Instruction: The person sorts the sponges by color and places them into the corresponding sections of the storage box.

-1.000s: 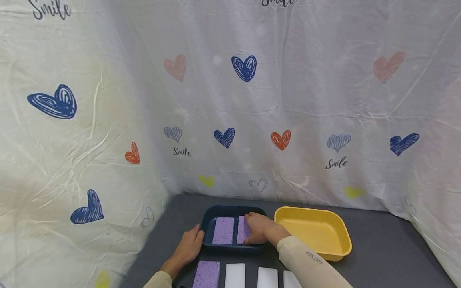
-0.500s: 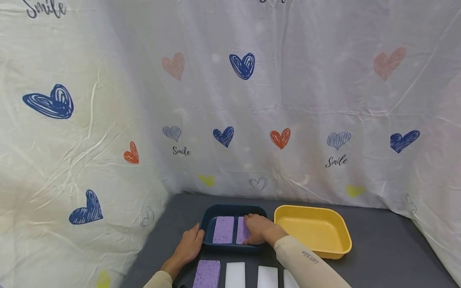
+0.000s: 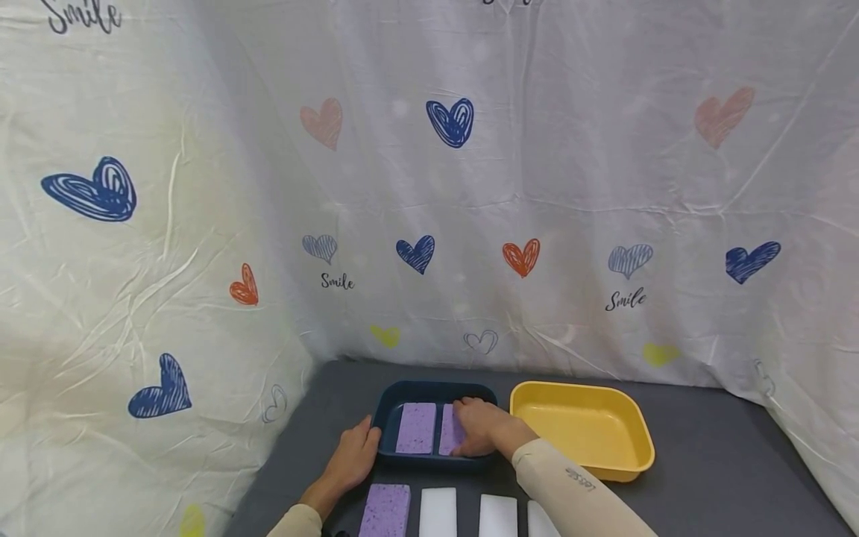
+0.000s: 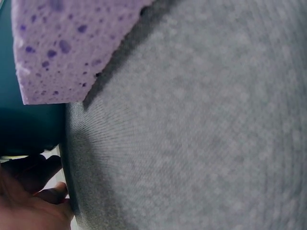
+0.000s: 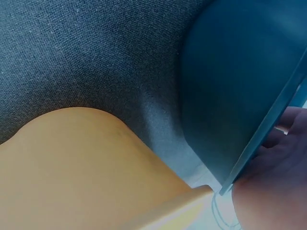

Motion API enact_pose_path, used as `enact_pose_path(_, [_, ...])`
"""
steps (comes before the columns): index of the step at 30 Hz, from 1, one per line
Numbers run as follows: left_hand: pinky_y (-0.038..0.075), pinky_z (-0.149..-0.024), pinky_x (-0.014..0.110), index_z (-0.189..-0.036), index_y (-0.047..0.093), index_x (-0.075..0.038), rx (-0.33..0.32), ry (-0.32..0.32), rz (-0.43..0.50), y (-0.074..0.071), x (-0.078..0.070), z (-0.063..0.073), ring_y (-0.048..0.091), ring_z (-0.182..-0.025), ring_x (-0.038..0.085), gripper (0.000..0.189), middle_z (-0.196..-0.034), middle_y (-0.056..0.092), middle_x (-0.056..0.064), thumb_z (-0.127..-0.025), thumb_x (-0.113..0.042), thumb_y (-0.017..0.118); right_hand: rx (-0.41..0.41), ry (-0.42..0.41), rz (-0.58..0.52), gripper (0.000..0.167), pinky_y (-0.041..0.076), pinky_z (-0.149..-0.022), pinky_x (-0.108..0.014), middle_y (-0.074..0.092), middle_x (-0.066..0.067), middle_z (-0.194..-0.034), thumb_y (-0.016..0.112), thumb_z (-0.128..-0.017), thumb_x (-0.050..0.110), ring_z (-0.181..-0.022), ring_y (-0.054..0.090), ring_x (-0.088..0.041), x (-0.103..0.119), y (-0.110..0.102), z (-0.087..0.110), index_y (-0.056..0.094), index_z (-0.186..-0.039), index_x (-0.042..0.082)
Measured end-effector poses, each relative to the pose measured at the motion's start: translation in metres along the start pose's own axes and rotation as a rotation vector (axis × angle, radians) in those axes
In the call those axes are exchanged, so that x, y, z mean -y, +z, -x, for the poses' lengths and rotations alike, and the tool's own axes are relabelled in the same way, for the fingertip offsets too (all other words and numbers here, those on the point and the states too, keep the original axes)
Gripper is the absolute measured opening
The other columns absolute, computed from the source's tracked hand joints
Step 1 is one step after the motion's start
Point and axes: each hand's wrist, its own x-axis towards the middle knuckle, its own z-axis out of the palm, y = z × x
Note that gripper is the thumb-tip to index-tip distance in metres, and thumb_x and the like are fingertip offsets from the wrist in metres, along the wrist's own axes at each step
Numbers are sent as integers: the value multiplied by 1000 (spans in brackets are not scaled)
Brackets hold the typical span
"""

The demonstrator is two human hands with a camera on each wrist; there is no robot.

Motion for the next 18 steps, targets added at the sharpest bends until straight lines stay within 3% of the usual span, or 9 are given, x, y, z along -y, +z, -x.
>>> enact_pose_path(10, [49,-75,38,-105,62,-8,6,-4,6,1,1,2,55,-81,17,19,-85,52,2,-114,-13,46,-15,-29,-64,94,41,-126,-53,53,-18,-165,90,-87,45,-150,53,-36,-8,-6,8,51,-160,0])
enact_pose_path(18, [49,-76,38,-107,62,-8,8,-6,3,1,0,-1,55,-82,16,19,-86,52,2,-114,-14,45,-17,-30,-79,92,39,-128,-53,48,-16,-170,86,-92,47,-154,49,-35,-3,-20,17,48,-162,2])
